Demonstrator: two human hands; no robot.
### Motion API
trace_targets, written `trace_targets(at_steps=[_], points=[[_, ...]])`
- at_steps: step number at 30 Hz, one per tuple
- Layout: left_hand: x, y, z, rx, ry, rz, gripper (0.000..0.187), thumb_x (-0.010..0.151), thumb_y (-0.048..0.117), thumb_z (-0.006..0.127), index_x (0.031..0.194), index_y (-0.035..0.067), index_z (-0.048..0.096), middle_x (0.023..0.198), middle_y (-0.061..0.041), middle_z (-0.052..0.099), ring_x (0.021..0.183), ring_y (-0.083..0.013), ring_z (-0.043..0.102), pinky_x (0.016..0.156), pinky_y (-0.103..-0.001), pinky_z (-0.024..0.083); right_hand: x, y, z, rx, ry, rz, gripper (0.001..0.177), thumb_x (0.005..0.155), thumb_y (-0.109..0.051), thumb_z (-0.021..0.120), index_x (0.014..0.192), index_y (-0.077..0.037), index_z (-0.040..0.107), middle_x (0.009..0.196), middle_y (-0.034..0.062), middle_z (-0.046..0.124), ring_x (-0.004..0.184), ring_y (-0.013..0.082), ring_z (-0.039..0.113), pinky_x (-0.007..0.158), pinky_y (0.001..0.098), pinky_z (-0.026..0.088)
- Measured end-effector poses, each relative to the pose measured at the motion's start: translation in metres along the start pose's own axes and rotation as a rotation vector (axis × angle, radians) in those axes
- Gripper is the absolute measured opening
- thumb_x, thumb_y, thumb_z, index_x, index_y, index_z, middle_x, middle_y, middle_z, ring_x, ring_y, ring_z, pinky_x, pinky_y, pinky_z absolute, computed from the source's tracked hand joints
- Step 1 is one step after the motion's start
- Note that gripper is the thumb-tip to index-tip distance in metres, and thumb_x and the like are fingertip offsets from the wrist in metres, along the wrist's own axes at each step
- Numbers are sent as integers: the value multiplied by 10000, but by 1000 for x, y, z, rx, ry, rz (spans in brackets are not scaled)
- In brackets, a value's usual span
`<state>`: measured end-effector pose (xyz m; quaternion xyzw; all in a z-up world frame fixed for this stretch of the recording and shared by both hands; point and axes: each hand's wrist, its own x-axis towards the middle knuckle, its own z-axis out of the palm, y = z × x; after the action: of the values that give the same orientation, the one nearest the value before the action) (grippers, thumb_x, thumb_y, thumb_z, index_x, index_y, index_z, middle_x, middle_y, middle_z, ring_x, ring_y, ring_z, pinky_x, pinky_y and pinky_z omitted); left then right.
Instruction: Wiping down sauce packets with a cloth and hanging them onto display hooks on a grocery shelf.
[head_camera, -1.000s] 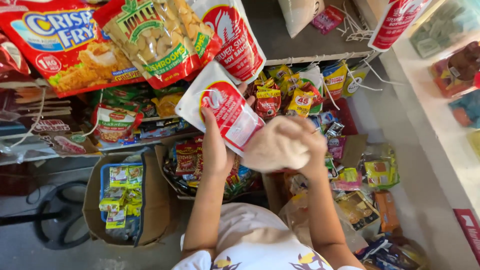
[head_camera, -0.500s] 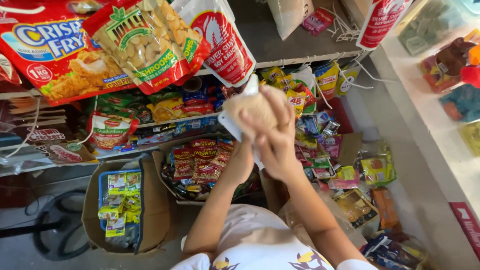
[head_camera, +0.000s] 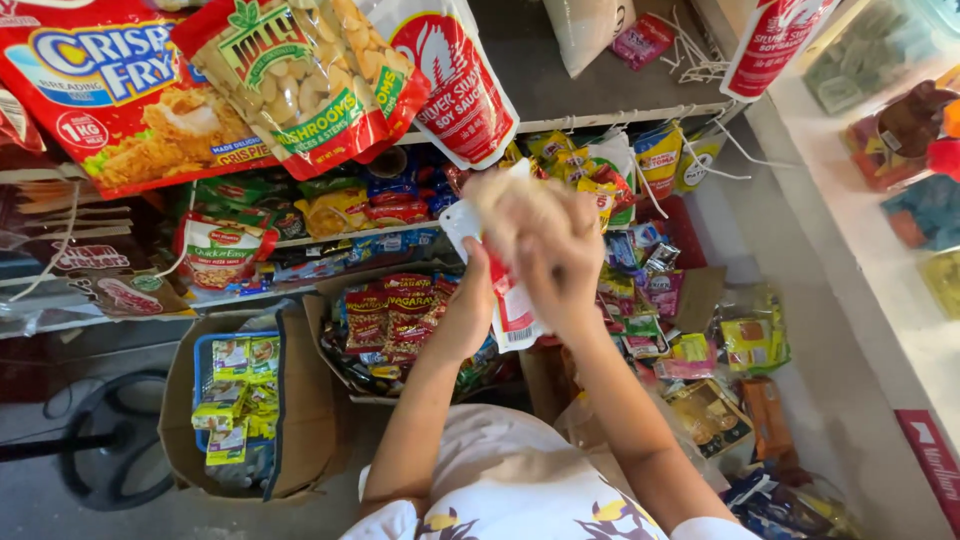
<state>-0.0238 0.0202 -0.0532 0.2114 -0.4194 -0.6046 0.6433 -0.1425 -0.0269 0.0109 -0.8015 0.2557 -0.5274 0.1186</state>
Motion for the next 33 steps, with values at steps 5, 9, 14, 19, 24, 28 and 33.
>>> trace_targets(at_steps=[5,9,14,19,24,28,33], points=[[3,6,7,-106,32,-15,791,1073,609,212,1647,65,189,1663,-97,333,1533,-210,345,1262,-398,312,9,-7,3,29,78,124,352,1009,-75,603,1351,-74,687,1418,203,595,1268,382,595,1111,463,456],[3,-28,-42,-130,369,96,791,1094,570,408,1636,9,275,1588,-168,391,1451,-289,417,1213,-454,367,-21,-29,8,-169,-12,-93,342,850,-154,741,1191,-138,725,1379,190,602,1216,397,544,1078,501,423],[16,67,15,-377,206,301,893,1026,688,385,1662,79,235,1679,-159,354,1503,-339,411,1213,-481,401,-70,32,30,-95,111,-272,290,890,-357,803,1128,-205,739,1291,107,603,1142,350,582,1029,492,431],[18,71,6,-396,223,325,922,993,696,400,1662,86,224,1684,-177,334,1543,-369,381,1248,-485,423,-43,58,17,125,171,-111,342,1028,-455,599,1137,-160,733,1335,186,557,1186,387,610,1037,459,510],[17,64,9,-344,259,287,950,1008,708,394,1657,27,262,1633,-183,416,1491,-340,435,1219,-501,397,-40,54,-7,-7,233,70,299,1075,-331,564,1212,-131,740,1287,63,726,1212,385,658,1180,486,429],[14,33,-5,-571,151,187,908,1073,695,335,1629,-22,305,1579,-188,476,1444,-319,489,1238,-462,378,2,-13,-9,-57,4,-191,221,977,-304,673,1165,-233,766,1354,51,666,1228,358,576,1142,469,417],[13,14,-18,-458,216,20,777,1061,614,283,1606,60,314,1561,-112,479,1437,-257,478,1211,-460,378,26,4,6,-14,-126,-110,348,859,-174,724,1206,-197,747,1525,165,507,1384,359,452,1178,500,353]])
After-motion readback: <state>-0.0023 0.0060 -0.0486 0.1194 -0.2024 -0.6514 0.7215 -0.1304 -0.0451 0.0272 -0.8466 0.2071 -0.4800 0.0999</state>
